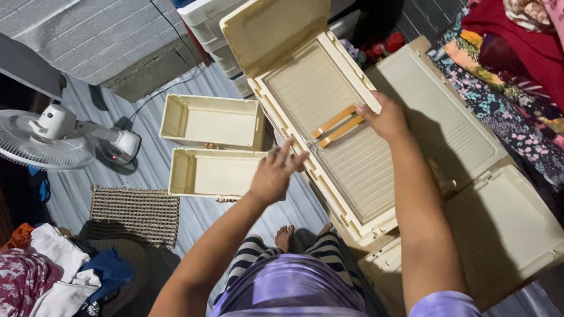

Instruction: The person assembles a modular plastic storage unit by hand, connecting side panels, a base, and a front door with a mesh window. The person aligns and snaps the plastic pieces together to form a box-like structure.

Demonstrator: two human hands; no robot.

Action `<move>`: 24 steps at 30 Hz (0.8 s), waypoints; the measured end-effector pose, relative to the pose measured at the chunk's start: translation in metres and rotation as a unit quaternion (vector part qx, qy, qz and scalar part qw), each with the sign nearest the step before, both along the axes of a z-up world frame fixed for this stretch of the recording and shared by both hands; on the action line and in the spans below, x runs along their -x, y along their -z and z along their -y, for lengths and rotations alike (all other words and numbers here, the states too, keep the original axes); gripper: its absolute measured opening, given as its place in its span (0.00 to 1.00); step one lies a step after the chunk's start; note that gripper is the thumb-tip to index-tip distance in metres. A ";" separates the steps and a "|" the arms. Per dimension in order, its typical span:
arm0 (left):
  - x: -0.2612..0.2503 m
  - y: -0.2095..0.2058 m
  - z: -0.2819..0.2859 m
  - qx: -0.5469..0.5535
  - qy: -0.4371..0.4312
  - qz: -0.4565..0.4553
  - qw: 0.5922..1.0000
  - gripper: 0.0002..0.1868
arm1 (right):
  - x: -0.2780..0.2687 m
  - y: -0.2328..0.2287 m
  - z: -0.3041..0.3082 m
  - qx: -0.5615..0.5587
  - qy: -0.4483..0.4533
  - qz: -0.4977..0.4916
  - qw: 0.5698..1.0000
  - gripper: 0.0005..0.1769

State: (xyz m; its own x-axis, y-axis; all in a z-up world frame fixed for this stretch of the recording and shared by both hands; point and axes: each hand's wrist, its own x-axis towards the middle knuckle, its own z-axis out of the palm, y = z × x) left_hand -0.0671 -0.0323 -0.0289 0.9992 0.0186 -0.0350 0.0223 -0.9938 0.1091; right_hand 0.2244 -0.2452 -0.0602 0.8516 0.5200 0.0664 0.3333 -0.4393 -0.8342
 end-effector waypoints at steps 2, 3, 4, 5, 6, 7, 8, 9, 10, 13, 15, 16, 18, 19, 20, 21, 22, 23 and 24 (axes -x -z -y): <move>0.003 -0.001 0.009 -0.002 0.022 0.030 0.999 0.46 | 0.000 0.005 -0.001 0.012 -0.015 0.110 0.994 0.32; 0.006 -0.001 0.014 0.014 0.028 0.054 0.998 0.45 | 0.003 0.004 -0.001 0.032 -0.012 0.135 0.990 0.32; 0.007 -0.002 0.016 0.030 0.034 0.079 0.996 0.45 | 0.005 0.001 0.000 0.051 -0.007 0.161 0.986 0.32; 0.008 -0.003 0.017 0.036 0.030 0.065 0.997 0.45 | 0.009 -0.004 -0.001 0.072 -0.009 0.158 0.985 0.32; 0.007 -0.004 0.017 0.042 0.027 0.053 0.997 0.44 | 0.013 -0.010 -0.004 0.093 -0.010 0.156 0.983 0.32; 0.007 -0.006 0.017 0.049 0.024 0.040 0.998 0.44 | 0.018 -0.016 -0.006 0.114 -0.010 0.153 0.982 0.31; 0.007 -0.008 0.016 0.051 0.026 0.032 0.998 0.44 | 0.023 -0.023 -0.007 0.128 -0.009 0.169 0.977 0.32; 0.007 -0.010 0.014 0.054 0.027 0.023 0.998 0.44 | 0.029 -0.029 -0.007 0.143 -0.008 0.184 0.973 0.33; 0.007 -0.012 0.013 0.056 0.029 0.015 0.998 0.44 | 0.033 -0.034 -0.006 0.157 -0.007 0.199 0.967 0.33; 0.005 -0.020 0.014 0.039 0.023 -0.017 0.999 0.44 | 0.041 -0.039 -0.001 0.150 0.019 0.209 0.966 0.32; 0.003 -0.024 0.013 0.031 0.025 -0.018 0.999 0.44 | 0.041 -0.035 0.006 0.152 0.030 0.201 0.967 0.31; 0.002 -0.026 0.013 0.028 0.028 -0.020 0.999 0.44 | 0.041 -0.032 0.012 0.154 0.037 0.195 0.968 0.31; 0.002 -0.027 0.012 0.046 0.028 -0.027 0.998 0.44 | 0.039 -0.024 0.024 0.180 0.052 0.174 0.967 0.30; 0.003 -0.026 0.012 0.056 0.028 -0.032 0.998 0.44 | 0.040 -0.019 0.030 0.193 0.060 0.162 0.966 0.29; 0.005 -0.026 0.011 0.060 0.028 -0.030 0.997 0.43 | 0.042 -0.016 0.037 0.199 0.065 0.158 0.965 0.29; 0.003 -0.026 0.010 0.065 0.027 -0.029 0.997 0.43 | 0.043 -0.014 0.044 0.206 0.070 0.155 0.964 0.28; 0.002 -0.025 0.009 0.068 0.027 -0.028 0.997 0.42 | 0.045 -0.012 0.050 0.211 0.074 0.150 0.963 0.27; 0.001 -0.024 0.008 0.076 0.026 -0.025 0.996 0.42 | 0.048 -0.010 0.057 0.216 0.081 0.143 0.962 0.27; 0.000 -0.024 0.006 0.084 0.026 -0.022 0.996 0.42 | 0.053 -0.010 0.064 0.221 0.089 0.135 0.962 0.27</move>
